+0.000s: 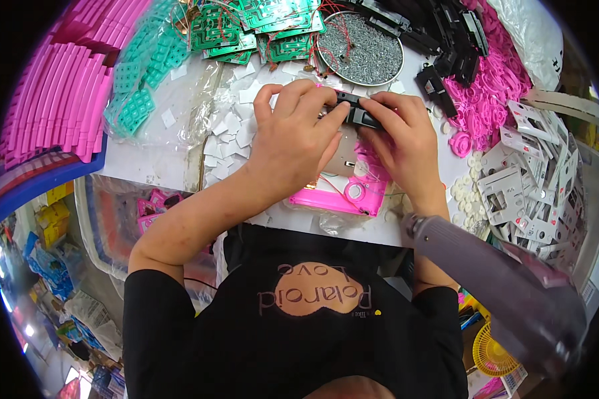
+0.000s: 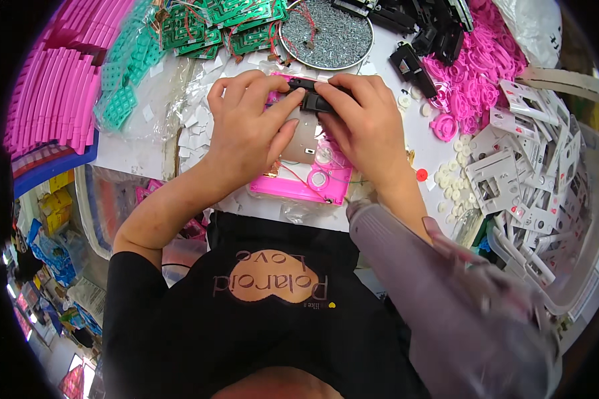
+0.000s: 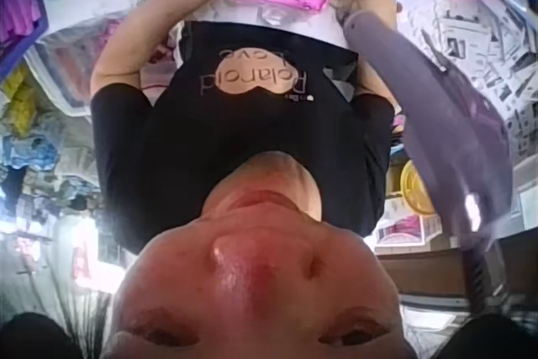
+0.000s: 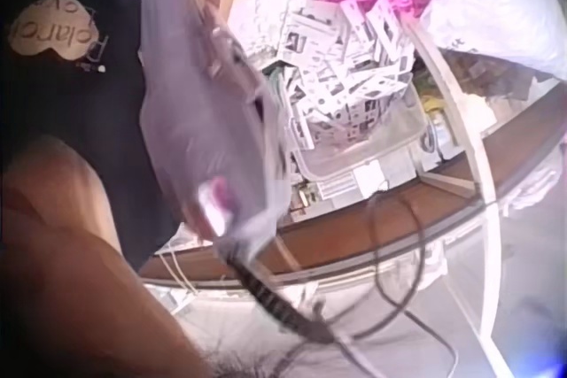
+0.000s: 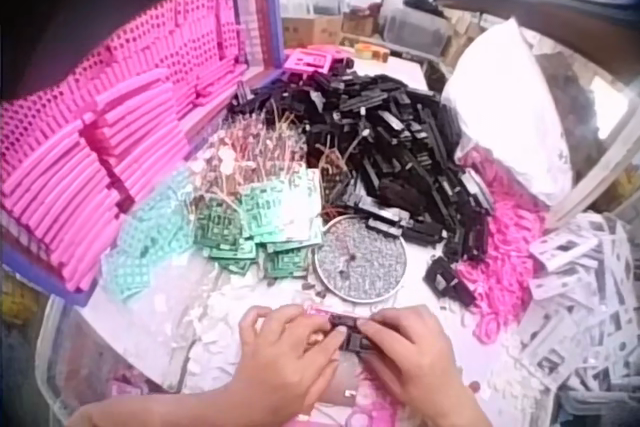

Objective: Assembling a pink toy camera by fitting internal components, attaching the shell, and using an electric screwdriver.

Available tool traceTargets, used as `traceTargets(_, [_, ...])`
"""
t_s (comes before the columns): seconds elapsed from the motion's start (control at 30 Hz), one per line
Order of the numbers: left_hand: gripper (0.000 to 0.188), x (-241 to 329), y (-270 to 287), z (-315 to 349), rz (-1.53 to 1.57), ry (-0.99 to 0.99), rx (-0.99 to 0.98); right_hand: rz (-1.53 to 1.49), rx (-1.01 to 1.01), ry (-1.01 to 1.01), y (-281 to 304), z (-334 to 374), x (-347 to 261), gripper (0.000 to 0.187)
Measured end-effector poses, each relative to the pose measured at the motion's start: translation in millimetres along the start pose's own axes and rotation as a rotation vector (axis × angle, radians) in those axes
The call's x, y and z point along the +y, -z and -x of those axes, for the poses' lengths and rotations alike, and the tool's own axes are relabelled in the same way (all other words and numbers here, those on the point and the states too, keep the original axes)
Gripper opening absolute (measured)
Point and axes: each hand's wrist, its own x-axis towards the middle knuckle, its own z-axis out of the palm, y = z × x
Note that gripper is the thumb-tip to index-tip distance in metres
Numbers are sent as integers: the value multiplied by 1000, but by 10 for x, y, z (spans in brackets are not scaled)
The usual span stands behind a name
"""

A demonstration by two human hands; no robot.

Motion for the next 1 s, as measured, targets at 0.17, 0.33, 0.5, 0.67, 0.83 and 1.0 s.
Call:
traceTargets(0.17, [48, -9, 18, 35, -33, -31, -71, 167, 62, 70, -18, -31, -20, 46])
traceTargets(0.33, [51, -22, -12, 45, -30, -46, -97, -29, -66, -34, -31, 37, 80, 51])
traceTargets(0.5, [41, -97, 207, -181, 58, -89, -234, -340, -337, -107, 468, 77, 431, 80])
traceTargets(0.67, [16, -507, -163, -1101, 106, -149, -194, -936, 119, -56, 1189, -70, 605, 107])
traceTargets(0.83, [19, -602, -510, -1539, -144, -374, -483, -948, 74, 100, 1594, -348, 722, 54])
traceTargets(1.0, [17, -554, -594, -1528, -145, -302, -332, -881, 316, -127, 1206, -330, 410, 40])
